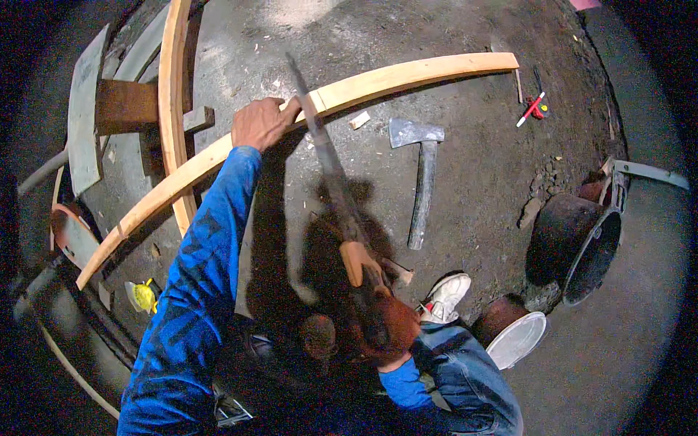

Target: The recorder is using a hand saw to cut through a piece of wood that is part of a cross-shaped assembly.

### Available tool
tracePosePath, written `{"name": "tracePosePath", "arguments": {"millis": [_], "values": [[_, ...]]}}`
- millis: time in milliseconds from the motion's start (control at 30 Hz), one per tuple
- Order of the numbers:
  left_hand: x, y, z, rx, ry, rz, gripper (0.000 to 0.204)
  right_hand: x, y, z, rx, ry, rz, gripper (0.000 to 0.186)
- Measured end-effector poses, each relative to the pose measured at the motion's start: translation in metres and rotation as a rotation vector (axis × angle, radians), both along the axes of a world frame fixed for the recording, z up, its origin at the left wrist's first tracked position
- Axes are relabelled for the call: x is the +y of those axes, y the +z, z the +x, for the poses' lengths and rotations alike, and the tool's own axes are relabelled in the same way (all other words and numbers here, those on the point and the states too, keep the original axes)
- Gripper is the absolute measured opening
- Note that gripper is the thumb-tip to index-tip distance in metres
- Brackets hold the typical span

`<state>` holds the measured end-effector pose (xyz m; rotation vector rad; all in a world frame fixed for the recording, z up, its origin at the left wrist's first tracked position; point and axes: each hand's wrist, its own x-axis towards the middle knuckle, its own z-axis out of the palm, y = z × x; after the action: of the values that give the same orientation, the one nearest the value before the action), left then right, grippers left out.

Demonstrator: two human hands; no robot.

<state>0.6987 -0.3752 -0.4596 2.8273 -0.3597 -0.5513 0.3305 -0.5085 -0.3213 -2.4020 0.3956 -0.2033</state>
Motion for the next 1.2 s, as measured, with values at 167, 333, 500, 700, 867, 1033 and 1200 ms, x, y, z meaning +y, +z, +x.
{"name": "tracePosePath", "arguments": {"millis": [167,333,500,700,867,1033,1200], "values": [[-0.001,-0.002,0.005,-0.001,0.006,0.046,0.079,-0.003,-0.009,0.001,0.037,0.173,0.053,0.045],[0.0,-0.005,0.006,0.033,0.001,0.088,0.062,-0.008,-0.009,-0.005,0.019,0.201,0.07,0.05],[0.0,-0.006,0.008,0.038,0.015,0.085,0.064,-0.02,0.004,-0.017,0.277,0.205,0.046,0.05],[-0.006,-0.002,0.006,0.044,0.032,0.111,0.067,-0.033,0.005,-0.019,0.116,0.19,0.128,0.06],[-0.006,-0.003,0.0,-0.009,0.014,0.11,0.066,-0.039,0.018,-0.025,0.336,0.174,0.095,0.054],[-0.005,-0.003,0.004,0.007,0.028,0.098,0.077,-0.042,0.027,-0.024,0.4,0.117,0.05,0.055],[-0.007,-0.002,0.006,0.071,0.042,0.155,0.074,-0.046,0.012,0.0,0.35,0.165,0.059,0.056]]}}
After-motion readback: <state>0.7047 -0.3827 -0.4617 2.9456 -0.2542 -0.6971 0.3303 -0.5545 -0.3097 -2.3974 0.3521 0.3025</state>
